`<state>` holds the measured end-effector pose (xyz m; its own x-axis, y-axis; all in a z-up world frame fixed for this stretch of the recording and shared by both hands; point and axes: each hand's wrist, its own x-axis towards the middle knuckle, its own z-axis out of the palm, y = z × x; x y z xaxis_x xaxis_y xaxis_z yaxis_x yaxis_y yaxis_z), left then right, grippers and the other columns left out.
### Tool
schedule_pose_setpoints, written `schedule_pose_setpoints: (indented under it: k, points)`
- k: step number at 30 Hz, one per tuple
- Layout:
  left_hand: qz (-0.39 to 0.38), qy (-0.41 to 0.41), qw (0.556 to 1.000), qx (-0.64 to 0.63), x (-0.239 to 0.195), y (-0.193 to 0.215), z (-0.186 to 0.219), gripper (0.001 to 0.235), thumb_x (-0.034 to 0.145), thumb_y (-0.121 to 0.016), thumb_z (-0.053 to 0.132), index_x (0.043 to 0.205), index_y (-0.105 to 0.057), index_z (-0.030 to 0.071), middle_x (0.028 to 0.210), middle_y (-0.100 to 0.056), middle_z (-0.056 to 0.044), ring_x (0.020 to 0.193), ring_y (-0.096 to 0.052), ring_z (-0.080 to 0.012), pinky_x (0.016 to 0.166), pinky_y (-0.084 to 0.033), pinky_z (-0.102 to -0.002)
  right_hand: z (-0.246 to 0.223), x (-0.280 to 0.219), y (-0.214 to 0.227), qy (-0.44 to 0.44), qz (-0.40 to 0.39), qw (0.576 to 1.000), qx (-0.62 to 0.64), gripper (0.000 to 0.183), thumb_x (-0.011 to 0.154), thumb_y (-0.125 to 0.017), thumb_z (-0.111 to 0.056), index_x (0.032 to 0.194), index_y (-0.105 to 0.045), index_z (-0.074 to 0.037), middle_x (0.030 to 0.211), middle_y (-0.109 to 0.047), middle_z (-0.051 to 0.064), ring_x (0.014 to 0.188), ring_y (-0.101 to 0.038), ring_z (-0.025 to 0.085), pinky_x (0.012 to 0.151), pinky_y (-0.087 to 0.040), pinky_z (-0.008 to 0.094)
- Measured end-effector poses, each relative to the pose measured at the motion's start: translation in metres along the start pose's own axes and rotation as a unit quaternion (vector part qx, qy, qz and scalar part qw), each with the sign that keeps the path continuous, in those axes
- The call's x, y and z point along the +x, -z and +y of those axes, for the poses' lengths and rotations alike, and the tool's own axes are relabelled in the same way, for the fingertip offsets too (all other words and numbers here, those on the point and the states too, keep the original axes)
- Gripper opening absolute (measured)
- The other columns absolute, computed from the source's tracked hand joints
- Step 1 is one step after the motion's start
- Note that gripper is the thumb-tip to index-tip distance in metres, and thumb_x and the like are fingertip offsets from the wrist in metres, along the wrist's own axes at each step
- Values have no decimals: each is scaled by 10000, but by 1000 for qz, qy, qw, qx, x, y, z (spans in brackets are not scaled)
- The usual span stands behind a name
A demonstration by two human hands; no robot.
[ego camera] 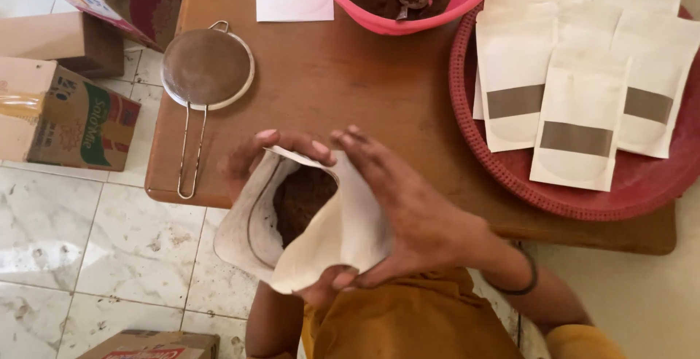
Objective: Filling white pouches with coffee grounds using a spoon from a bowl and then folding the top to seal them.
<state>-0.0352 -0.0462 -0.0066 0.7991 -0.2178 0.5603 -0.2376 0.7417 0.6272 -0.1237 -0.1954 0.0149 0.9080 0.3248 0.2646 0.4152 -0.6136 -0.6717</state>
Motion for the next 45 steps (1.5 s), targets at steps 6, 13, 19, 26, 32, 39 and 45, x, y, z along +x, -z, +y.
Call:
schedule_pose_setpoints:
  k: [6,13,19,26,32,39,45]
  points:
    - [-30,-24,997,-61,2,-8,-8,931,766,-883,200,1531,-371,63,1508,-481,-84,1339,-600,-210,1189,-543,-386,19,-4,-26,-11,55,995,79,1376,592,-991,-466,1591,-172,8,1663,-262,237,1582,-267,397,1330,-229,502]
    - [-86,-11,995,49,17,-12,3,850,796,-820,367,1449,-353,88,1401,-442,-88,1193,-566,-202,984,-565,-350,38,-17,-47,4,182,964,196,1450,646,-986,-318,1649,23,-40,1761,22,160,1664,-166,334,1384,-257,492]
    - [-134,-32,958,250,-17,27,-26,873,824,-770,356,1447,-301,-37,1456,-406,-203,1397,-465,-312,1234,-441,-415,36,-16,-34,-2,162,969,186,1575,564,-1028,-351,1628,85,-19,1742,9,177,1653,-178,349,1392,-231,497]
    - [-75,-24,995,66,18,-17,-17,866,805,-827,353,1482,-359,84,1521,-412,-84,1315,-526,-206,1088,-552,-366,40,-18,-34,-30,149,976,155,1387,649,-925,-258,1599,52,-4,1687,-82,231,1589,-235,380,1328,-293,490]
    - [-84,-30,985,147,25,-19,-13,867,787,-805,366,1457,-358,46,1451,-441,-106,1315,-555,-216,1128,-563,-375,48,-16,-41,-7,202,967,152,1352,630,-908,-283,1592,-2,1,1672,-117,235,1597,-233,398,1343,-291,530]
    - [-85,-36,982,162,24,-21,-13,879,806,-786,471,1477,-373,81,1520,-414,-92,1297,-568,-219,1126,-542,-359,56,-23,-51,-2,242,957,158,1255,673,-869,-319,1587,-78,18,1639,-214,195,1553,-310,346,1314,-338,497]
    - [-89,-35,970,223,29,-27,-6,857,767,-777,519,1427,-422,103,1500,-452,-75,1408,-479,-191,1274,-420,-348,54,-21,-39,-27,256,960,105,1038,690,-853,-446,1479,-349,1,1399,-544,150,1239,-626,274,1020,-574,418]
